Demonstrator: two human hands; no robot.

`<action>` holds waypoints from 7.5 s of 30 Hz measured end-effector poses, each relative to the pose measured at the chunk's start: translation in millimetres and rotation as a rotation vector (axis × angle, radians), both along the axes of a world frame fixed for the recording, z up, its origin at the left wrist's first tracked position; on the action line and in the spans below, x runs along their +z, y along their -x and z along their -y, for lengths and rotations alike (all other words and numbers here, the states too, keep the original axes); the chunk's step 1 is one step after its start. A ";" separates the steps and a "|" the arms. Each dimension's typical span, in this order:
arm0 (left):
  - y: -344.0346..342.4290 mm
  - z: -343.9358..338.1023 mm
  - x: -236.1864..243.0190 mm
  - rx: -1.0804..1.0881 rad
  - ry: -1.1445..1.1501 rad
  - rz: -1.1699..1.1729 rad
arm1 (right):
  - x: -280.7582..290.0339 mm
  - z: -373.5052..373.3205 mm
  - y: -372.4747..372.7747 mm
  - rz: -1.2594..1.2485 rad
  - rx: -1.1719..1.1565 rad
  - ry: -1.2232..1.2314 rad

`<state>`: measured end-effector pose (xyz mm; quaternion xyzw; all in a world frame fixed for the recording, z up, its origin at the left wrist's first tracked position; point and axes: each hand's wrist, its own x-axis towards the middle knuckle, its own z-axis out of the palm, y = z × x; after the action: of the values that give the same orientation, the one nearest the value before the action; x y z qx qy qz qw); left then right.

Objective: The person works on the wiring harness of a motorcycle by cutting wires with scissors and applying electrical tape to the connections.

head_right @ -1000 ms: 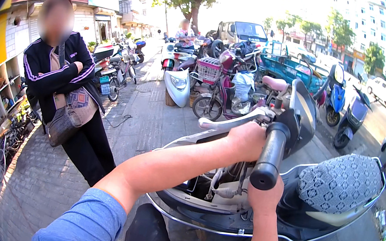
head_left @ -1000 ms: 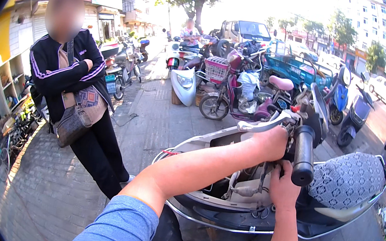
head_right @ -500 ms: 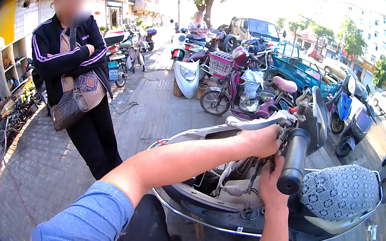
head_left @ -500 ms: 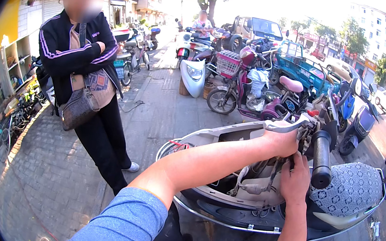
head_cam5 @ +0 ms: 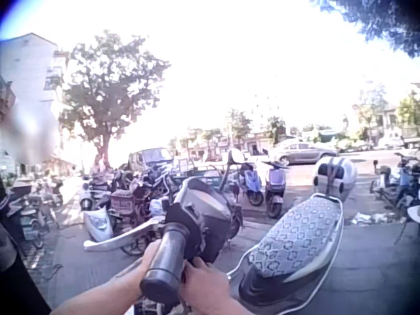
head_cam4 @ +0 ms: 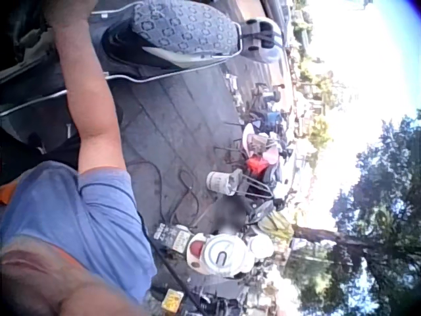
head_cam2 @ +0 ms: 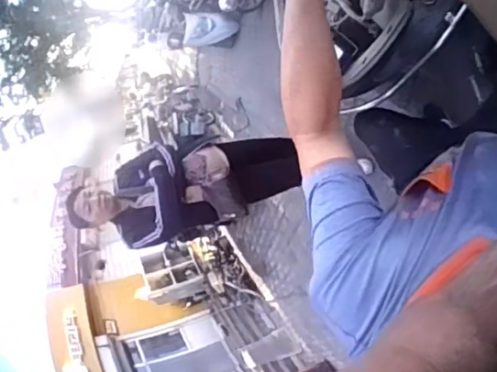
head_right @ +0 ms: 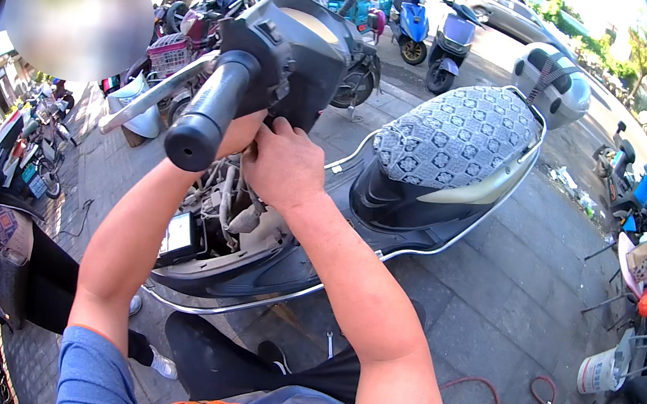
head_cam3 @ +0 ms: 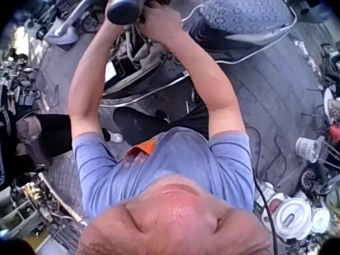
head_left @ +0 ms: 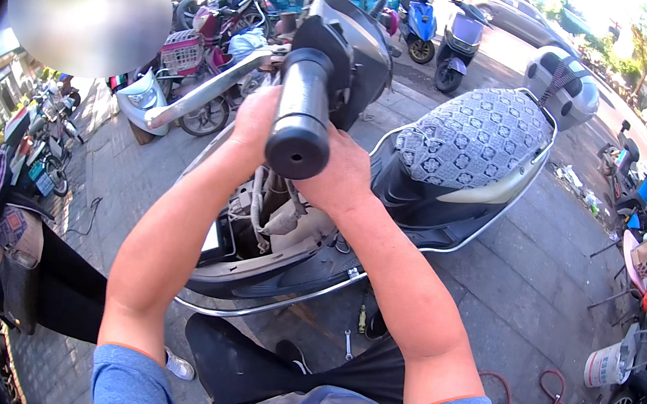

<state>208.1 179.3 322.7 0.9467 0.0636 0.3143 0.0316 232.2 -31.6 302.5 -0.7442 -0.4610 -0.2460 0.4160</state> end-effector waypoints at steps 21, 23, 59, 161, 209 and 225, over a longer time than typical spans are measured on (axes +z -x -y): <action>282.6 116.9 -88.1 -0.596 1.910 0.350 | -151.5 114.2 -7.5 -0.387 0.050 -0.259; 312.9 105.5 -140.6 -0.735 2.144 0.100 | -199.8 150.4 -35.9 -0.661 -0.129 -0.127; 410.9 100.6 -320.3 -0.059 2.882 0.045 | -392.7 40.7 -166.5 -0.749 -0.358 0.836; 295.3 205.4 -181.4 -0.053 0.865 -0.131 | -138.5 141.3 146.1 -0.718 0.482 0.372; 303.6 210.9 -167.1 -0.159 1.055 -0.051 | -153.1 147.7 164.0 -1.040 0.458 0.233; 301.2 194.4 -175.9 -0.234 1.158 -0.212 | -136.7 151.5 144.1 -1.002 0.403 0.063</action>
<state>-93.1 -15.1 146.8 0.8025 0.1225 0.1267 0.5700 88.1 -183.1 165.8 -0.6793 -0.3468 0.2379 0.6013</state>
